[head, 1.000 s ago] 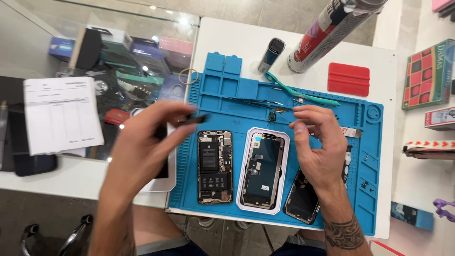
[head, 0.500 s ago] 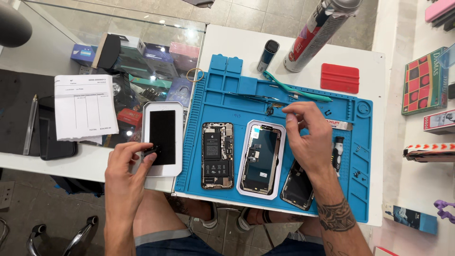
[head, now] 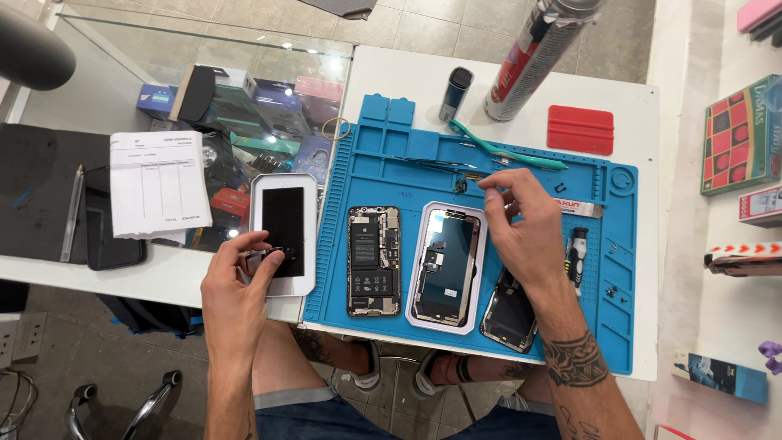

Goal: The person opens a new screen package, removes the protective film, and places the screen on a workbench. They then use a screwdriver to remove screws from a disassembled smartphone, detach the old screen, and connect the new screen to the motherboard.

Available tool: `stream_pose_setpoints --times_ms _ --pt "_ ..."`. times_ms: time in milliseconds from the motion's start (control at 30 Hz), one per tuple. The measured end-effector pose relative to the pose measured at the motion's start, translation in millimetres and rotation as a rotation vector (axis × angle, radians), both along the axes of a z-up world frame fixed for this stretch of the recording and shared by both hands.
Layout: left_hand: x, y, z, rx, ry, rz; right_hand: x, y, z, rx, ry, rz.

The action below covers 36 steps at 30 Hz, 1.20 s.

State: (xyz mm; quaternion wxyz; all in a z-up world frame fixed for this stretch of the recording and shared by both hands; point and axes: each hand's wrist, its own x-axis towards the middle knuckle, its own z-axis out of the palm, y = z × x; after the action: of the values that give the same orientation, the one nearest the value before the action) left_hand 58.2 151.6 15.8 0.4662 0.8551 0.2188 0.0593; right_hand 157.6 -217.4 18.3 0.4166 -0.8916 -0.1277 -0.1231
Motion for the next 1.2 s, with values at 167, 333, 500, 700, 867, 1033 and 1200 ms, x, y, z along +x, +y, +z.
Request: stream_pose_setpoints --times_ms 167,333,500,700,867,1033,1200 --pt "-2 0 -6 0.229 -0.122 -0.137 0 -1 1 0.002 0.006 0.013" --pt "-15 -32 -9 0.554 -0.267 -0.174 1 -1 -1 0.018 0.046 0.010" --pt "-24 -115 1 0.338 -0.359 -0.465 1 1 -4 0.018 0.094 0.040" --pt "-42 -185 -10 0.407 -0.269 -0.675 1 -1 -6 0.023 0.102 0.039" --pt "-50 -188 -14 0.426 -0.227 -0.598 1 -2 -7 0.028 0.108 0.047" --pt "-45 -184 -16 0.547 -0.052 -0.413 1 -2 -5 0.037 0.114 0.058" --pt "-25 -188 -13 0.581 -0.078 -0.420 1 -3 -7 0.041 0.105 0.055"
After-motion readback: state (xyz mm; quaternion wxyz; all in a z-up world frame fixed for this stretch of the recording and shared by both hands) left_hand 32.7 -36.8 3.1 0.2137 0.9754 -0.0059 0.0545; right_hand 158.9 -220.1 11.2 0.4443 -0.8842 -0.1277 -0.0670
